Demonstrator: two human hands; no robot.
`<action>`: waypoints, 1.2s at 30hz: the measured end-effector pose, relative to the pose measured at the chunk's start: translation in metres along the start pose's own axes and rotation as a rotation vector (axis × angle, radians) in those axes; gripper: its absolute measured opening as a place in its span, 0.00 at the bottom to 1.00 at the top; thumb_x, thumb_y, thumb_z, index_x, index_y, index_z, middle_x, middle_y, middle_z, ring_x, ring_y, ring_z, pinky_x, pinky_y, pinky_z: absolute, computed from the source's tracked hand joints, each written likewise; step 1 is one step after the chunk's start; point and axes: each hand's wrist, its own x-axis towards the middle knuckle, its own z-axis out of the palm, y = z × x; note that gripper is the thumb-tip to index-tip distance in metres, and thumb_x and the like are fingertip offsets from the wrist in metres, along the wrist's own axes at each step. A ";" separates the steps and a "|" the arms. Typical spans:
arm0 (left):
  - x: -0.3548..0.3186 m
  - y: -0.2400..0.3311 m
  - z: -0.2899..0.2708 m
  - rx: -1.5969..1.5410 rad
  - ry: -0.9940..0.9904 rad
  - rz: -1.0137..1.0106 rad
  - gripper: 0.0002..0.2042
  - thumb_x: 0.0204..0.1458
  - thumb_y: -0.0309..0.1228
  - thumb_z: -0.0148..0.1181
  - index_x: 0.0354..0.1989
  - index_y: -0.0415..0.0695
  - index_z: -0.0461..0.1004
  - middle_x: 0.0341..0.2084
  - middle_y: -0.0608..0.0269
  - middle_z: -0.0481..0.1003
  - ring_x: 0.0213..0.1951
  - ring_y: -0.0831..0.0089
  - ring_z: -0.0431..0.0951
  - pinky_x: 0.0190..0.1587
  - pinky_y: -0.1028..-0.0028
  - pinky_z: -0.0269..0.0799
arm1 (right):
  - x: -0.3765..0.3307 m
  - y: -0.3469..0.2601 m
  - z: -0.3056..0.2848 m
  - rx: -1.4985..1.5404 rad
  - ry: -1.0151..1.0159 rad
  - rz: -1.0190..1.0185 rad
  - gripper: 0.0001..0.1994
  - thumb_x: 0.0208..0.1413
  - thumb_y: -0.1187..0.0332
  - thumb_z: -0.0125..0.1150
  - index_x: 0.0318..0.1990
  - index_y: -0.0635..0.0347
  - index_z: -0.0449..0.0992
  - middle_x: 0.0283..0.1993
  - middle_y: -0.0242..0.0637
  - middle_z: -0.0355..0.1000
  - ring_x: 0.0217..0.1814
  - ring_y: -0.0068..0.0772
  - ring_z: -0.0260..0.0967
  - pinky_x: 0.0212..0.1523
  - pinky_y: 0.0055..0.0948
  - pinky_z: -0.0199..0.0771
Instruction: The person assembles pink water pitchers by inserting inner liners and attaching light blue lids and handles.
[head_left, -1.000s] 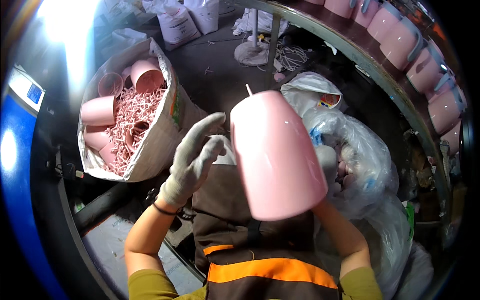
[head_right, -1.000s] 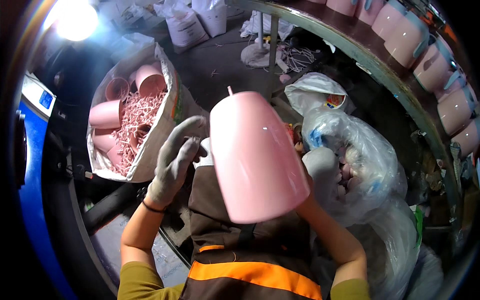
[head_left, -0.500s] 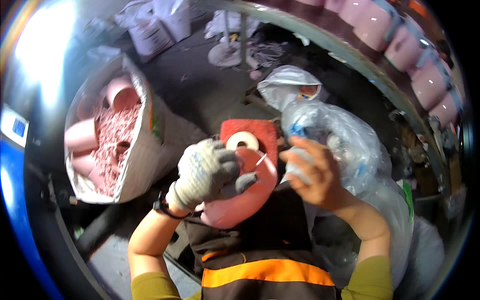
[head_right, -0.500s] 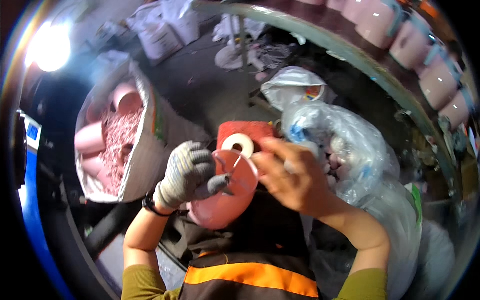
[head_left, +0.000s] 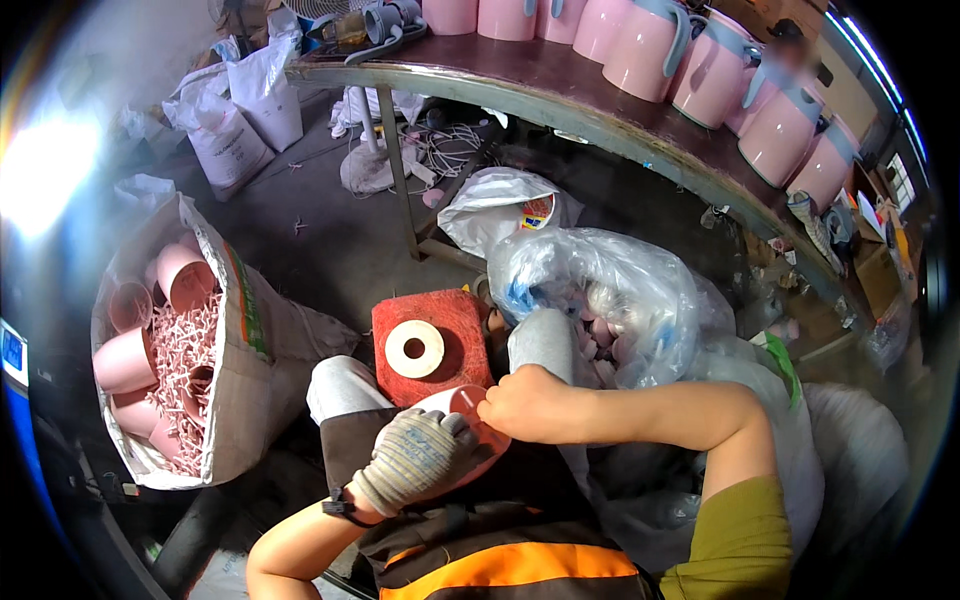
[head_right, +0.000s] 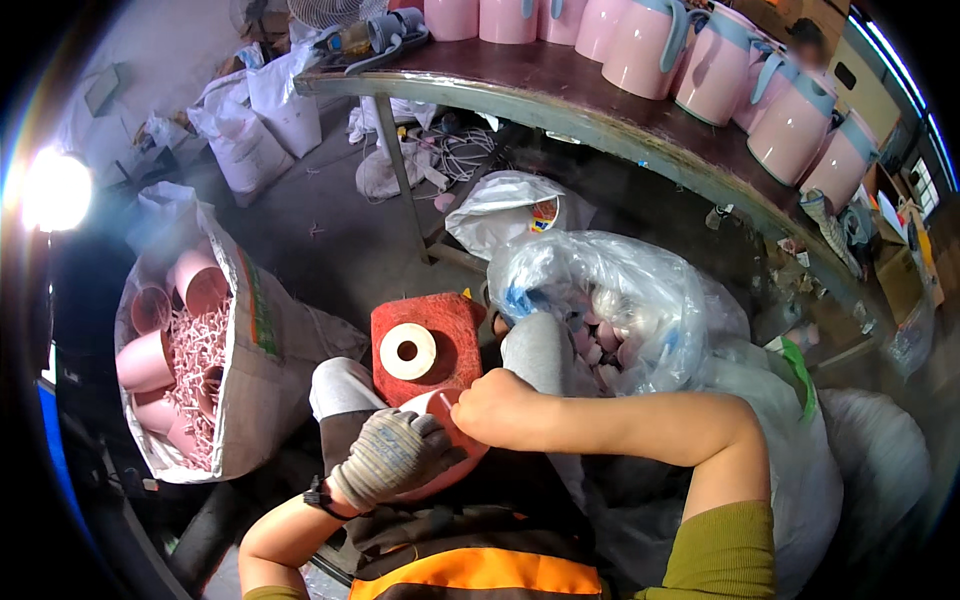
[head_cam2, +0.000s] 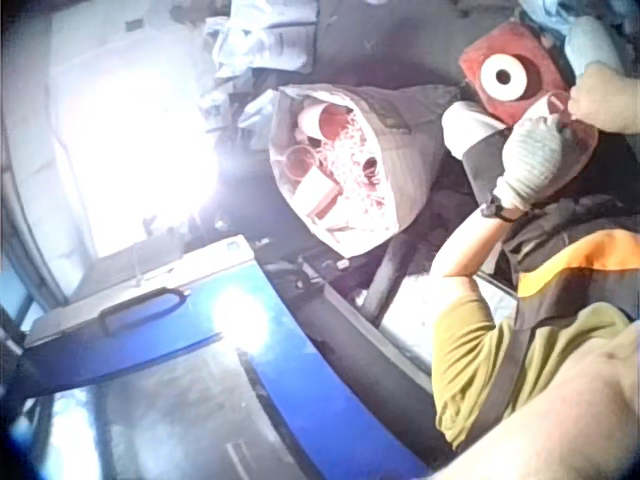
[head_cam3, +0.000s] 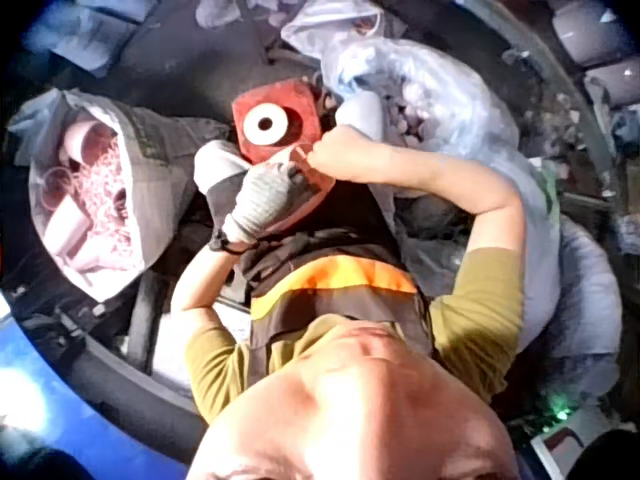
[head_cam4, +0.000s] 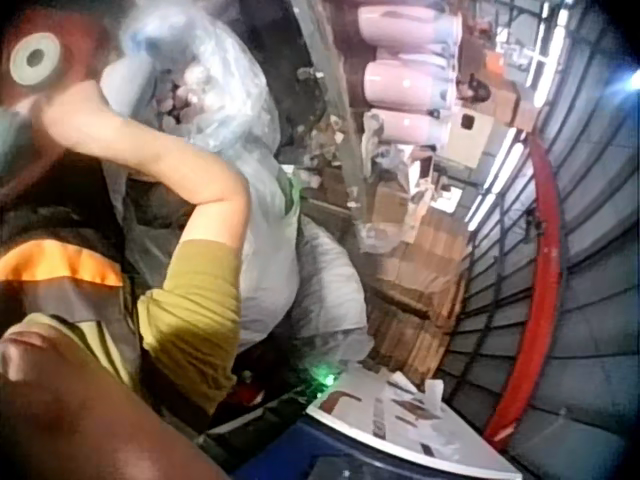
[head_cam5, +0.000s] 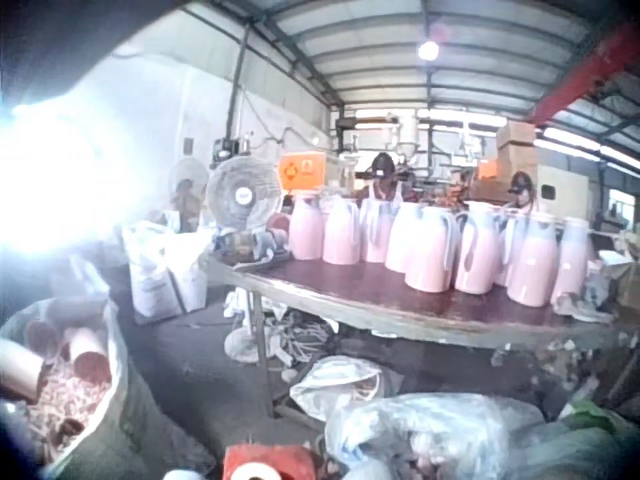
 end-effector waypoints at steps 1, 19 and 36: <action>0.000 -0.003 0.004 0.039 0.026 -0.012 0.11 0.48 0.43 0.61 0.29 0.49 0.78 0.26 0.65 0.74 0.27 0.67 0.77 0.28 0.66 0.68 | 0.005 -0.003 0.002 0.004 -0.079 0.008 0.05 0.46 0.67 0.58 0.29 0.56 0.76 0.26 0.37 0.75 0.28 0.38 0.76 0.27 0.36 0.75; -0.120 -0.067 -0.073 -0.829 0.271 -0.425 0.16 0.48 0.33 0.62 0.14 0.40 0.66 0.13 0.58 0.62 0.19 0.61 0.64 0.26 0.63 0.60 | 0.086 -0.043 -0.075 0.144 0.514 -0.449 0.06 0.48 0.67 0.60 0.35 0.51 0.75 0.33 0.26 0.70 0.37 0.25 0.70 0.38 0.28 0.68; -0.129 -0.060 -0.079 -0.627 0.424 -0.314 0.16 0.49 0.32 0.60 0.12 0.41 0.66 0.12 0.57 0.64 0.18 0.58 0.67 0.22 0.64 0.60 | 0.091 -0.056 -0.064 0.369 0.535 -0.366 0.06 0.55 0.66 0.62 0.35 0.58 0.76 0.22 0.32 0.66 0.22 0.30 0.65 0.24 0.29 0.65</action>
